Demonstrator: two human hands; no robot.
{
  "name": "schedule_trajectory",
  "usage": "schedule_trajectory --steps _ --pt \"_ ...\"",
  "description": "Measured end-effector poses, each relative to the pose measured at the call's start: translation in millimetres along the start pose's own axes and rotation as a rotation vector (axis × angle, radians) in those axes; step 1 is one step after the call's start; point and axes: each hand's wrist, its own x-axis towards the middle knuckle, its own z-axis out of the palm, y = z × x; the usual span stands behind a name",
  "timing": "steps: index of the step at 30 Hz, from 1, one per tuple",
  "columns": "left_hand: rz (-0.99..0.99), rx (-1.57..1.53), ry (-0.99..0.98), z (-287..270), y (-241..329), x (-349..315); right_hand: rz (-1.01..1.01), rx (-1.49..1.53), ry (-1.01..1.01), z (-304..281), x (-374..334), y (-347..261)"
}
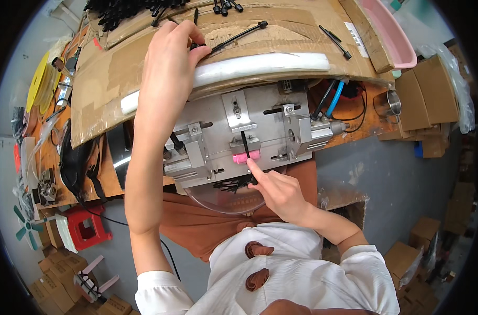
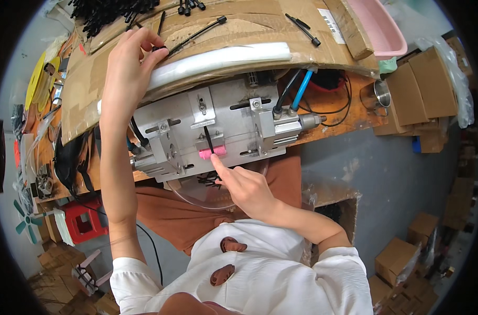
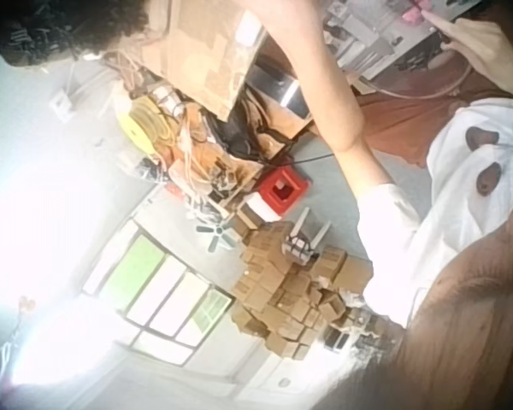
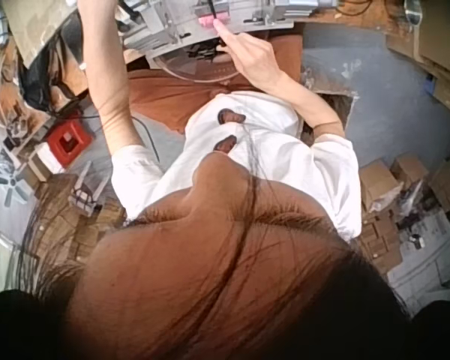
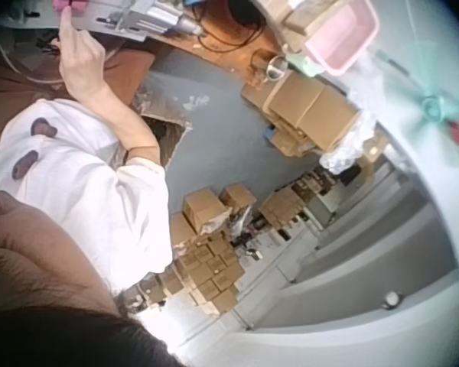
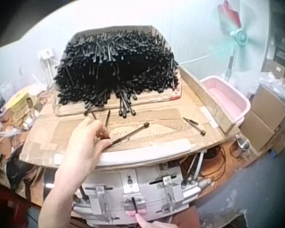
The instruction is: The person picks up a cable tie from a pile on the table, places one end into the slot of a machine, and then presses the cable tie down into the machine using their fingers.
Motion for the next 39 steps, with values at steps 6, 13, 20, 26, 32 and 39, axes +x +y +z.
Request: schedule_trajectory --steps 6,13,20,26,32,39 --pt "-0.031 -0.099 0.116 -13.4 11.9 -14.2 0.031 -0.035 -0.020 -1.8 5.1 -5.5" --pt "0.003 -0.085 0.005 -41.0 -3.7 -37.3 -0.285 -0.293 0.197 -76.6 97.5 16.0" --pt "-0.031 -0.106 0.192 -34.3 18.1 -77.9 -0.298 -0.614 0.071 -97.5 215.8 75.2" --pt "-0.073 -0.148 -0.097 9.5 92.6 -189.7 0.165 0.368 0.129 -120.6 181.4 53.2" --pt "-0.146 -0.061 -0.304 33.2 111.7 -193.4 0.239 0.523 0.282 -133.8 139.1 33.5" --pt "-0.120 -0.058 -0.332 26.4 102.7 -182.8 0.071 0.287 0.404 -92.5 68.3 16.9"
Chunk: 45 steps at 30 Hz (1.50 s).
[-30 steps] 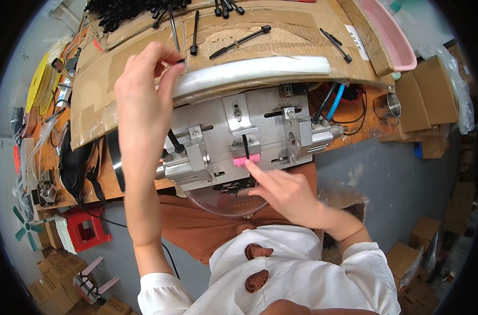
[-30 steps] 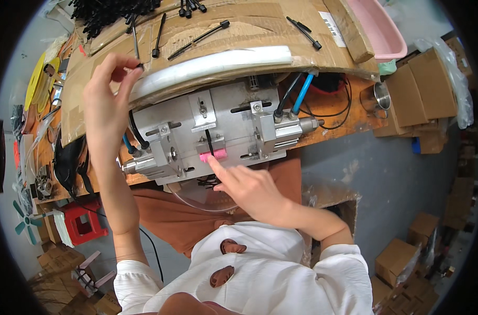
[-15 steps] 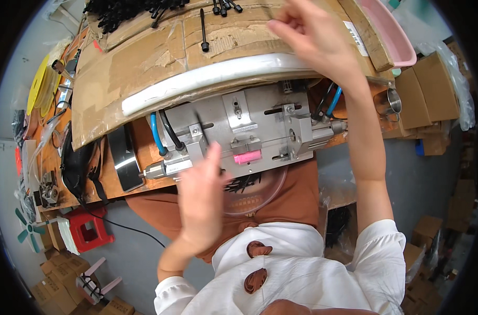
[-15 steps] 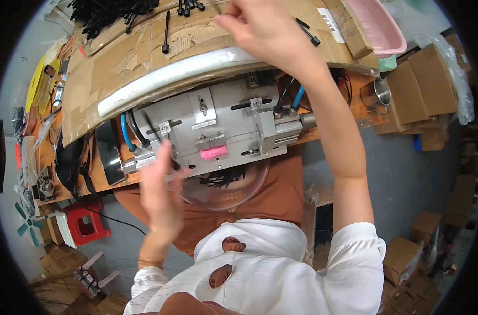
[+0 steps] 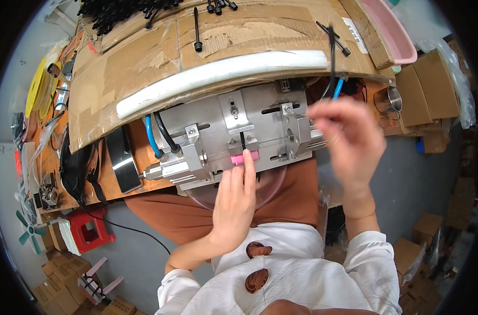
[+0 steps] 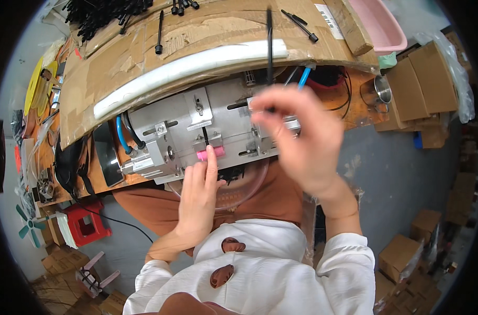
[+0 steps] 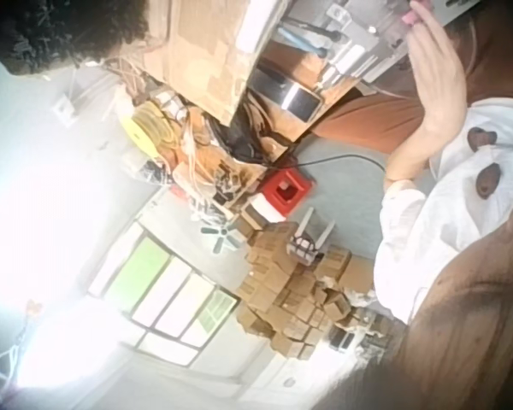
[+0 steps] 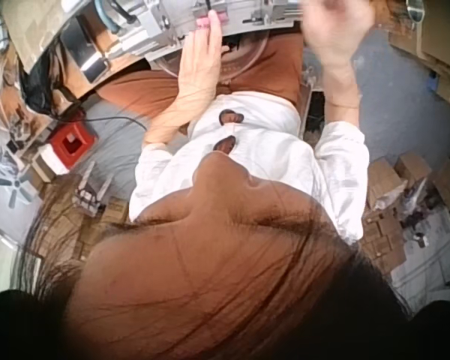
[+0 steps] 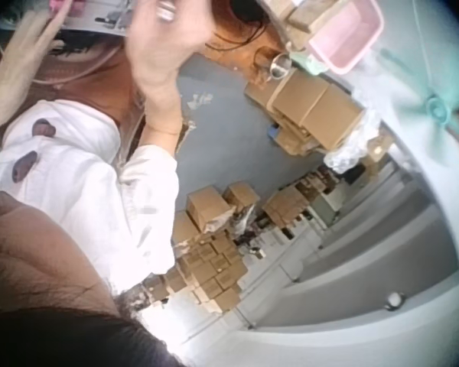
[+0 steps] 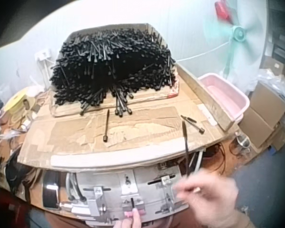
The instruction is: The person picks up a cable tie from a pile on the table, places one end into the slot of a machine, and then presses the cable tie down into the machine using their fingers.
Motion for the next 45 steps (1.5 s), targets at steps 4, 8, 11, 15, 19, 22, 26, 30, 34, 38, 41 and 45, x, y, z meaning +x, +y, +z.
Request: schedule_trajectory --steps 4,8,11,15,19,22,26,30,34,38,41,45 --pt "0.136 0.024 0.232 -53.8 -13.5 52.3 -0.120 -0.203 -0.158 25.1 -65.6 1.1" --pt "0.126 -0.004 0.479 -92.7 -51.0 148.5 -0.070 -0.253 -0.321 51.6 -100.1 12.7" --pt "0.155 0.022 0.179 -97.8 -83.0 186.0 -0.049 -0.288 -0.382 62.8 -103.7 15.3" --pt "0.092 -0.068 0.179 -98.6 -77.2 175.1 -0.053 -0.274 -0.389 66.9 -99.7 13.2" --pt "0.085 -0.079 0.490 -84.2 -53.4 124.5 -0.007 -0.408 -0.565 46.6 -73.2 -0.7" --pt "0.046 -0.177 0.449 -65.3 -25.3 58.8 -0.311 -0.431 -0.295 34.0 -5.2 -0.5" --pt "0.003 -0.103 0.191 -20.0 -1.5 -8.0 -0.293 -1.066 -0.150 58.6 128.1 38.4" --pt "0.045 -0.023 0.040 1.8 5.4 -8.0 -0.279 -0.825 -0.274 65.3 196.8 65.5" --pt "0.012 0.078 -0.001 7.2 1.0 -6.3 -0.038 -0.602 -0.530 56.1 201.9 38.8" --pt "0.042 0.066 -0.044 3.7 5.8 -1.8 0.336 -0.200 -0.369 5.9 150.1 -18.7" --pt "0.025 0.042 -0.024 -0.7 -1.1 -2.5 0.214 0.282 -0.216 5.7 58.4 -4.2" --pt "-0.011 -0.074 0.194 -53.1 -10.0 36.8 -0.292 -0.243 -0.284 19.2 -45.4 -12.3"
